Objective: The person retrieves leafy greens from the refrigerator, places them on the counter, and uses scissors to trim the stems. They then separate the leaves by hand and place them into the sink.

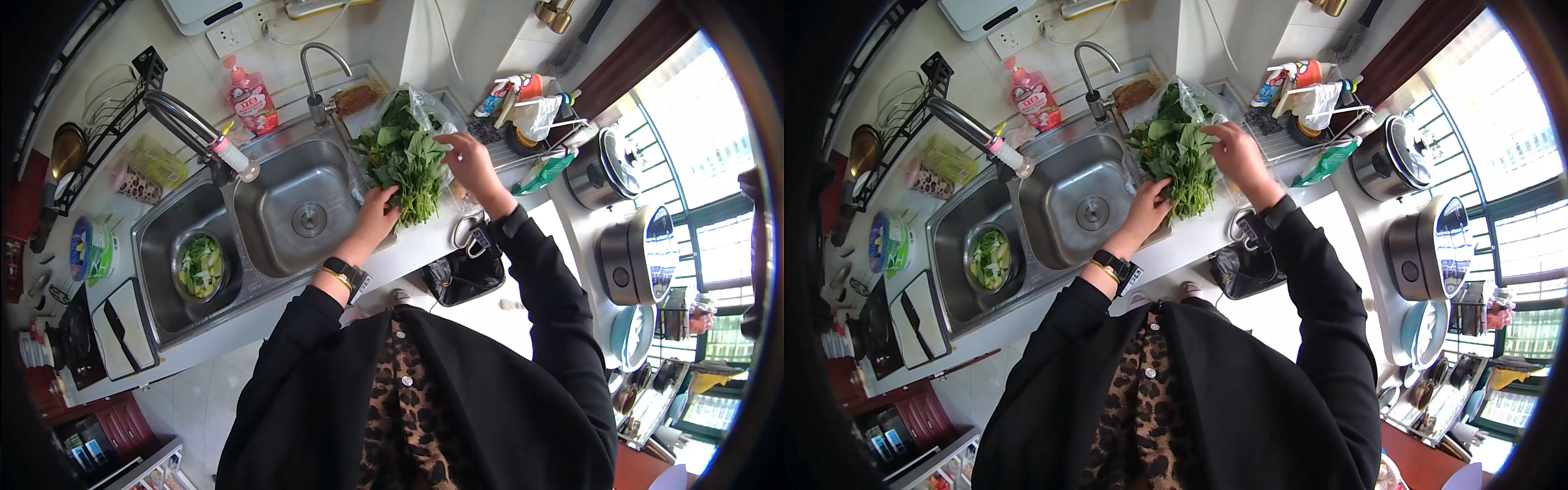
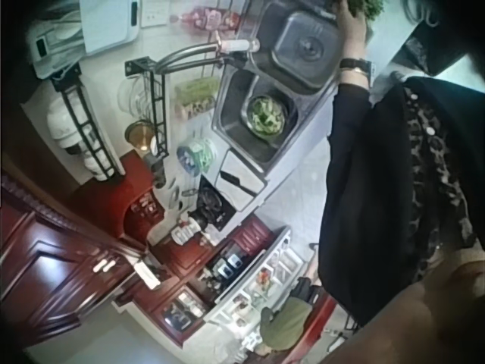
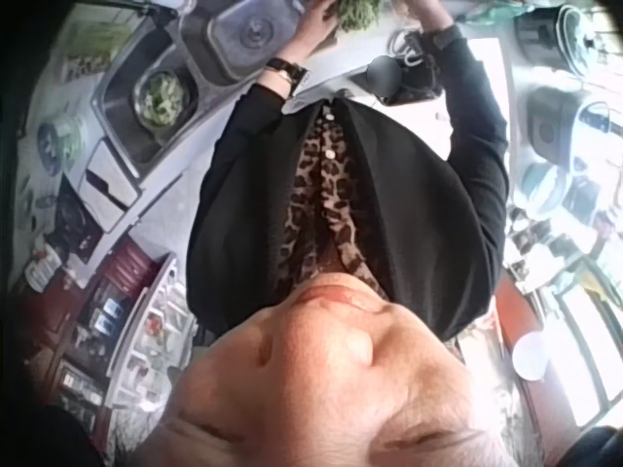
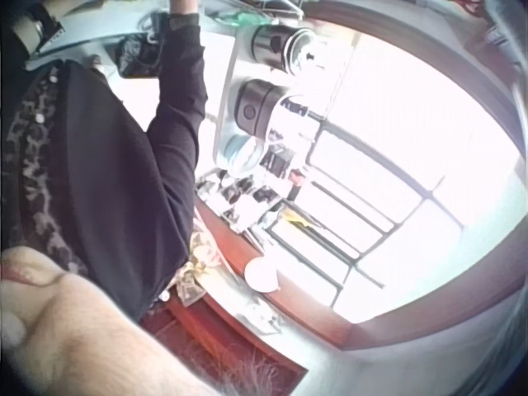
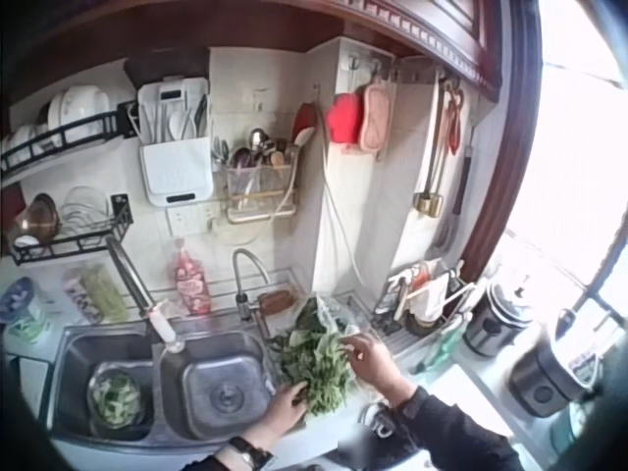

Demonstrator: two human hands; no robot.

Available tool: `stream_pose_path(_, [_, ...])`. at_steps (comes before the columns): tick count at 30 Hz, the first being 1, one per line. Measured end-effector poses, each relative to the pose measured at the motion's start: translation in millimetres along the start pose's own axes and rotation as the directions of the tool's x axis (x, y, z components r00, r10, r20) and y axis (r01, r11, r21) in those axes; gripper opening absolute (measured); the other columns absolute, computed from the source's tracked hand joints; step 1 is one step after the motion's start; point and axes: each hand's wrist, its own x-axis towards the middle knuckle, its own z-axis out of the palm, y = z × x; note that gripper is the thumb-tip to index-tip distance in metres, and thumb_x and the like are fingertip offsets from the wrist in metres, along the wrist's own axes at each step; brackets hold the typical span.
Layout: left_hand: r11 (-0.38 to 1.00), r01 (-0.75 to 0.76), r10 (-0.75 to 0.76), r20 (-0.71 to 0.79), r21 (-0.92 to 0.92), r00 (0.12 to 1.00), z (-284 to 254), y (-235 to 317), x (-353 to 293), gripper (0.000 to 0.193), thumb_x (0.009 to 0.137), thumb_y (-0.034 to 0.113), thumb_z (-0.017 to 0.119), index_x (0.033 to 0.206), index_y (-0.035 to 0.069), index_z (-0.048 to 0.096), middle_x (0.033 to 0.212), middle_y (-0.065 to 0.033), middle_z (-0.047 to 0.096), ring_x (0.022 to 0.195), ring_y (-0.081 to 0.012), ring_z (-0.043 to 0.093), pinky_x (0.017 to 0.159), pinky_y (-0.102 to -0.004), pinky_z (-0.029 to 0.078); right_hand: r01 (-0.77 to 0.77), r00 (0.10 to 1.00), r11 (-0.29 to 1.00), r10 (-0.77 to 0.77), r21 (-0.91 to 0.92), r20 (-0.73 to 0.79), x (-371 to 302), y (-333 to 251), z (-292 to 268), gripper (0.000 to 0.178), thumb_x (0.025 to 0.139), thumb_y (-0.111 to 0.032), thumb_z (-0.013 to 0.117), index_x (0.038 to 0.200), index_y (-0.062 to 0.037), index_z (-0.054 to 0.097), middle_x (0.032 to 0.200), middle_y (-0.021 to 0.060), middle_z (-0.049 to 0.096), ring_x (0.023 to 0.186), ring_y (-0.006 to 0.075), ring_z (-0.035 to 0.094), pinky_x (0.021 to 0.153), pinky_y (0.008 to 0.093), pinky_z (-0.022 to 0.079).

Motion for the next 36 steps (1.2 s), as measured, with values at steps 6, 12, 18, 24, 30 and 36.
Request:
stream_pose_path(6, [0.998, 0.055, -0.055, 0.014, -0.016, 0.998, -0.7, -8.1, -3.5, 0.05, 0.086, 0.007, 0.068, 0.133, 0.008, 0.054, 0.128, -0.0197, 0.05, 0.099, -0.0315, 0.064, 0.09, -0.0364, 0.053, -0.036, 0.984, 0.993, 0.056, -0.116, 0.172, -59.5, -25.9, 15.0, 0.021, 0.082, -0.016, 0.07, 0.102, -0.0107, 0.068, 0.095, 0.0114, 0.066, 0.079, 0.0332, 0.068, 0.068, 0.0406, 0.055])
stream_pose_path(12, [0.999, -0.018, 0.019, -0.024, 0.037, 1.0, -1.0, 1.8, -1.0, 0.05, 0.087, 0.007, 0.07, 0.134, 0.006, 0.054, 0.124, -0.016, 0.051, 0.097, -0.0269, 0.067, 0.085, -0.0332, 0.056, 0.007, 0.972, 0.915, 0.088, -0.402, 0.217, -85.3, -15.9, 62.5, 0.028, 0.083, -0.024, 0.07, 0.106, -0.0102, 0.065, 0.085, 0.0109, 0.066, 0.076, 0.032, 0.067, 0.064, 0.042, 0.054])
stream_pose_path(18, [0.974, 0.071, -0.064, -0.036, 0.215, 0.997, 1.7, 3.6, 4.7, 0.055, 0.082, 0.022, 0.071, 0.132, 0.008, 0.053, 0.13, -0.0235, 0.049, 0.107, -0.0409, 0.058, 0.091, -0.0431, 0.051, -0.279, 0.96, 0.906, 0.269, 0.319, 0.075, -35.2, -16.1, 8.0, 0.019, 0.091, -0.011, 0.067, 0.106, -0.0004, 0.07, 0.081, 0.008, 0.071, 0.066, 0.0135, 0.066, 0.058, 0.0265, 0.052])
stream_pose_path(24, [0.989, -0.019, 0.019, -0.001, 0.145, 1.0, 4.5, 5.0, 11.7, 0.05, 0.081, 0.019, 0.071, 0.127, 0.006, 0.054, 0.129, -0.0276, 0.048, 0.115, -0.0453, 0.053, 0.095, -0.0466, 0.049, -0.257, 0.965, 0.904, 0.221, 0.343, 0.142, 17.9, -42.0, -68.8, 0.024, 0.098, -0.022, 0.063, 0.108, -0.0016, 0.071, 0.068, -0.0056, 0.058, 0.059, 0.001, 0.052, 0.051, 0.0179, 0.039])
stream_pose_path(30, [0.923, -0.034, -0.005, 0.1, 0.383, 0.995, -17.8, 19.3, 3.6, 0.045, 0.085, 0.022, 0.069, 0.126, 0.008, 0.059, 0.099, -0.018, 0.067, 0.086, -0.0316, 0.067, 0.076, -0.04, 0.054, -0.299, 0.944, 0.632, 0.305, 0.715, 0.125, 40.1, -44.5, -93.9, 0.024, 0.096, -0.023, 0.066, 0.099, 0.0003, 0.071, 0.072, 0.0017, 0.066, 0.061, 0.005, 0.059, 0.051, 0.0186, 0.042])
stream_pose_path(36, [0.921, 0.033, -0.167, 0.317, 0.387, 0.934, -50.0, 57.8, -13.3, 0.024, 0.086, 0.022, 0.067, 0.103, 0.007, 0.073, 0.085, -0.0136, 0.073, 0.076, -0.025, 0.07, 0.074, -0.0338, 0.054, -0.252, 0.942, 0.432, 0.313, 0.866, 0.118, 43.7, -44.5, -100.4, 0.023, 0.098, -0.021, 0.062, 0.1, 0.0002, 0.07, 0.076, 0.0014, 0.067, 0.064, 0.0073, 0.064, 0.053, 0.0189, 0.046])
